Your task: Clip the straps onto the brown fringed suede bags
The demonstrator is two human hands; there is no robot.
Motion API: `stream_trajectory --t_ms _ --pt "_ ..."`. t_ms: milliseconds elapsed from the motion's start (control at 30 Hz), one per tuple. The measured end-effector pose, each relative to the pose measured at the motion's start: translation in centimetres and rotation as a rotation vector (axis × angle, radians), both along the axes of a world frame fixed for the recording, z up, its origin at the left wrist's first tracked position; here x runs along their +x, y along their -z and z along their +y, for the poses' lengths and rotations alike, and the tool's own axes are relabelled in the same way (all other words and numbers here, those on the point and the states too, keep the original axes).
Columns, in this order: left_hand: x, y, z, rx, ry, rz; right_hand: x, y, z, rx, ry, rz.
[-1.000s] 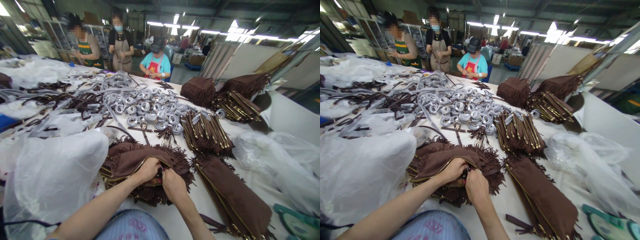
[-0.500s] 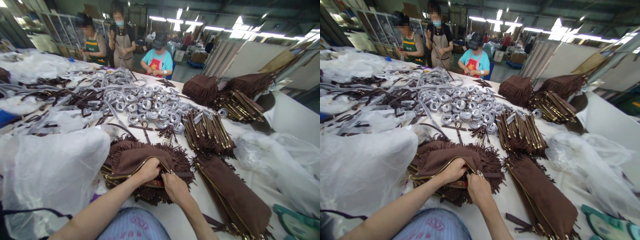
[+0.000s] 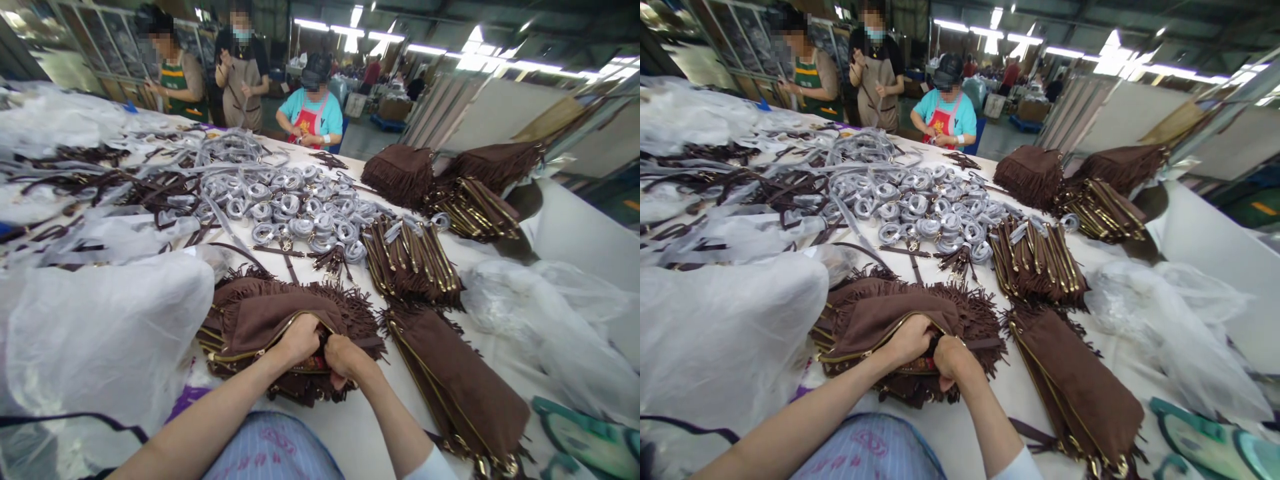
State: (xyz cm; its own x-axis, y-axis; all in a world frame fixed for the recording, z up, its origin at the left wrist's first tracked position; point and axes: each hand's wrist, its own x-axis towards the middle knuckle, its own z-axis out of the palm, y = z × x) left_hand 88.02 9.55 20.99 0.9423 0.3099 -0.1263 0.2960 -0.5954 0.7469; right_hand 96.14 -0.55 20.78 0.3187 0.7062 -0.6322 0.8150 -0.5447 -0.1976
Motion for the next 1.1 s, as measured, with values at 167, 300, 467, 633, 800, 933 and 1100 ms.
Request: stream_trajectory --t_ms 167,300,467,633,800,933,1100 --pt "0.3 0.0 0.4 -0.027 0.019 0.002 -0.7 -1.5 -1.0 0.047 0.199 0.026" --pt "0.3 -0.2 0.6 -0.035 0.009 0.021 -1.7 -3.6 -2.5 0.195 0.302 0.063" --pt "0.3 -0.4 0.8 -0.061 0.012 0.021 -2.6 -4.5 -5.4 0.573 0.547 0.557" --pt "0.4 0.1 1.2 -0.085 0.005 0.041 -3.6 -3.6 -5.8 0.682 0.558 0.354" --pt "0.3 0.0 1.3 -0.124 0.046 -0.022 -3.8 -2.7 -3.5 0.394 0.401 -0.064" --pt "0.1 0.0 1.2 -0.15 0.061 -0.09 -3.7 -1.8 -2.5 0.325 0.45 -0.137" --pt "0.0 0.5 0.9 -0.15 0.045 -0.113 -4.1 -1.2 -2.3 0.265 0.476 -0.201"
